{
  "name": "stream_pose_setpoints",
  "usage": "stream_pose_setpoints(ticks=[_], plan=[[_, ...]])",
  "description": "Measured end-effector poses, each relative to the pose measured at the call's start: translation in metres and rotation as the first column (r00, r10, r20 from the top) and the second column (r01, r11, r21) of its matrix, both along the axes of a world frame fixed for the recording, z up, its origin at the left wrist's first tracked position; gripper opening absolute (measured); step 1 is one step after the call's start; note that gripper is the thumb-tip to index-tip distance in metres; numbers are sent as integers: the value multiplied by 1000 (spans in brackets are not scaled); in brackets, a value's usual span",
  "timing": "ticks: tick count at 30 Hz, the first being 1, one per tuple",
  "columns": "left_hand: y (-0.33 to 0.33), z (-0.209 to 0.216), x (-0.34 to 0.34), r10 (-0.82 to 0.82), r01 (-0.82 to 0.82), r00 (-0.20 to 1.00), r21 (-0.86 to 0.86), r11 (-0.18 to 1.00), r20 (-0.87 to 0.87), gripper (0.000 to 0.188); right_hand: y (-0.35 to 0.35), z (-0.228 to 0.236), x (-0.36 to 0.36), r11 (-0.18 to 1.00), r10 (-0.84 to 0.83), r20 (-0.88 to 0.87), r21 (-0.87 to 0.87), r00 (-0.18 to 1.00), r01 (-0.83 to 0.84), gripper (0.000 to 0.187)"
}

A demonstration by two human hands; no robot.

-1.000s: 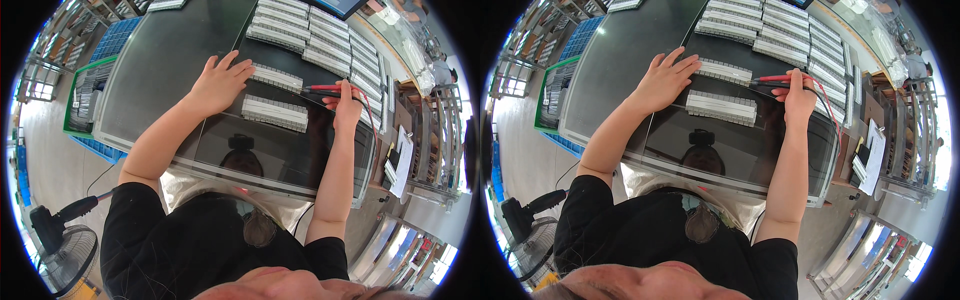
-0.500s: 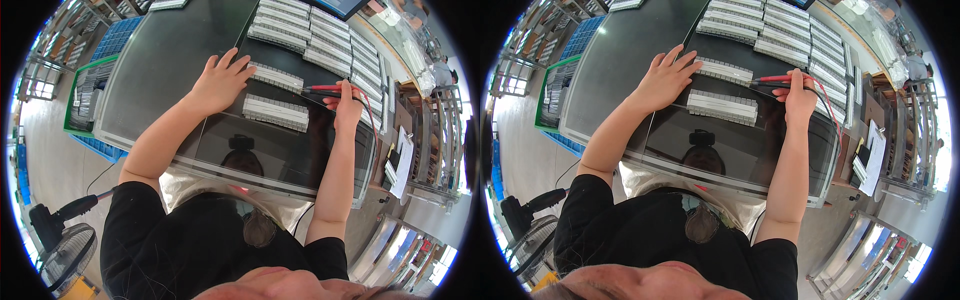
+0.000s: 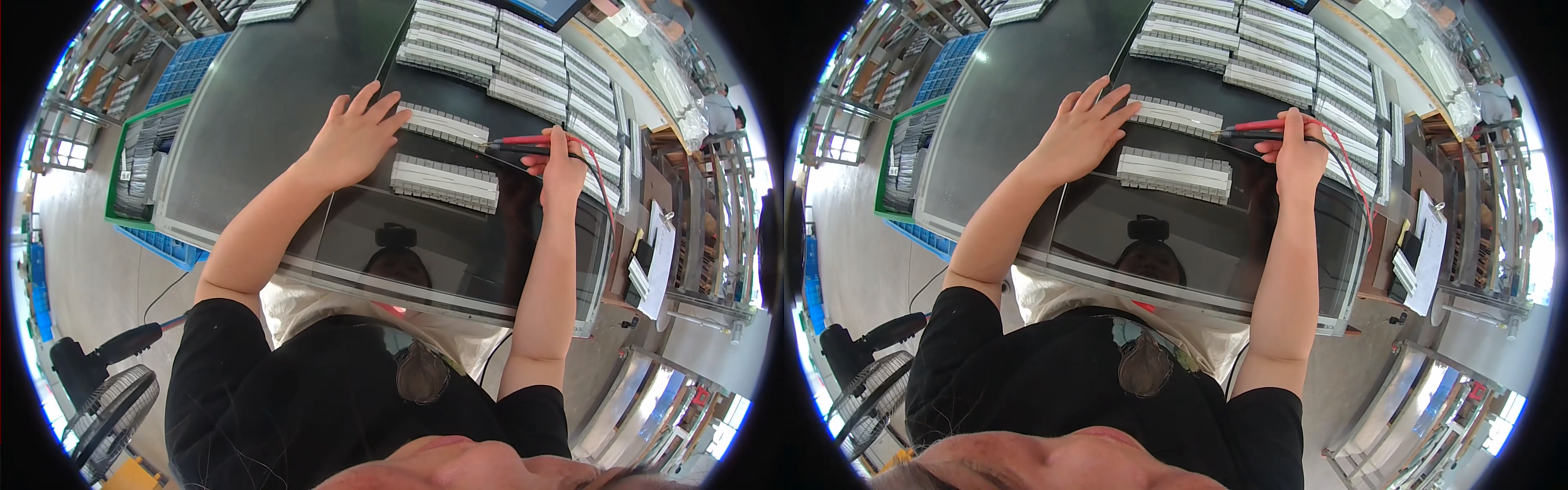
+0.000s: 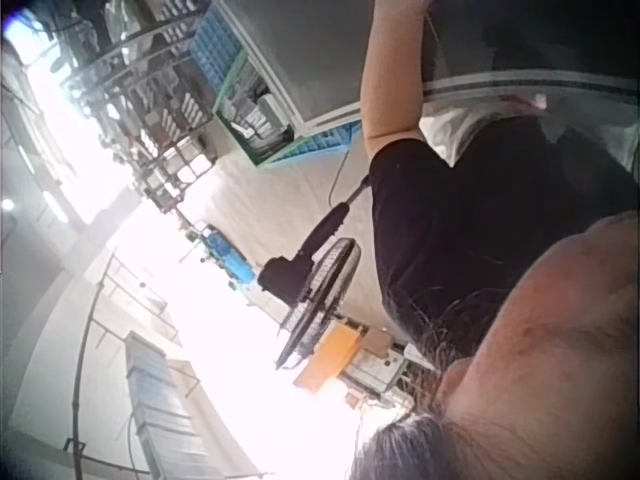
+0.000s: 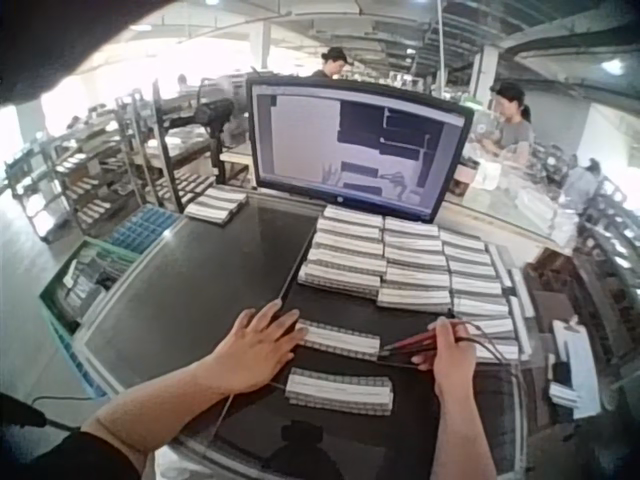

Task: Testing individual solar cell strips using a probe at an assembly station.

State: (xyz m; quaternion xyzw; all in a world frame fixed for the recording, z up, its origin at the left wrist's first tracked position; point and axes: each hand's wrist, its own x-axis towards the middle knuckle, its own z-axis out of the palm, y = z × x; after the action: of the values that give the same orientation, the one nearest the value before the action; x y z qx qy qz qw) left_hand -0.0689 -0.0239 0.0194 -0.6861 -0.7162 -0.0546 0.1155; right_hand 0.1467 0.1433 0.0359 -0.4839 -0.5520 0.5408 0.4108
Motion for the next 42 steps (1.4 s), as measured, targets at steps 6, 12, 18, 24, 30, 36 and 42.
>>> stream_pose_setpoints(ticks=[6, 12, 18, 24, 30, 36, 42], plan=[[-1, -2, -2, -4, 4, 1000, 6, 1000, -16, 40, -2, 1, 0, 1000, -5, 13, -2, 1000, 5, 23], [0, -3, -2, 1, -1, 1000, 9, 1000, -22, 39, 0, -1, 0, 1000, -5, 10, -7, 1000, 6, 24], [2, -2, -3, -13, 10, 999, 87, 996, 33, 35, 2, -1, 0, 1000, 9, -7, -1, 1000, -9, 24], [11, 3, 1, -49, 7, 975, 191, 982, 218, 36, 5, 2, 4, 1000, 14, -148, 5, 989, -14, 24], [27, 8, 5, -34, 17, 942, 52, 999, 335, 49, 0, 3, 2, 1000, 13, -244, 12, 970, -11, 23], [51, 22, 3, 30, 34, 950, -197, 980, 312, 44, 0, 2, 2, 1000, 13, -255, 5, 967, -12, 22], [47, 35, 9, 13, 60, 922, -175, 983, 387, 36, -4, 8, 3, 1000, 12, -323, 22, 946, -5, 23]])
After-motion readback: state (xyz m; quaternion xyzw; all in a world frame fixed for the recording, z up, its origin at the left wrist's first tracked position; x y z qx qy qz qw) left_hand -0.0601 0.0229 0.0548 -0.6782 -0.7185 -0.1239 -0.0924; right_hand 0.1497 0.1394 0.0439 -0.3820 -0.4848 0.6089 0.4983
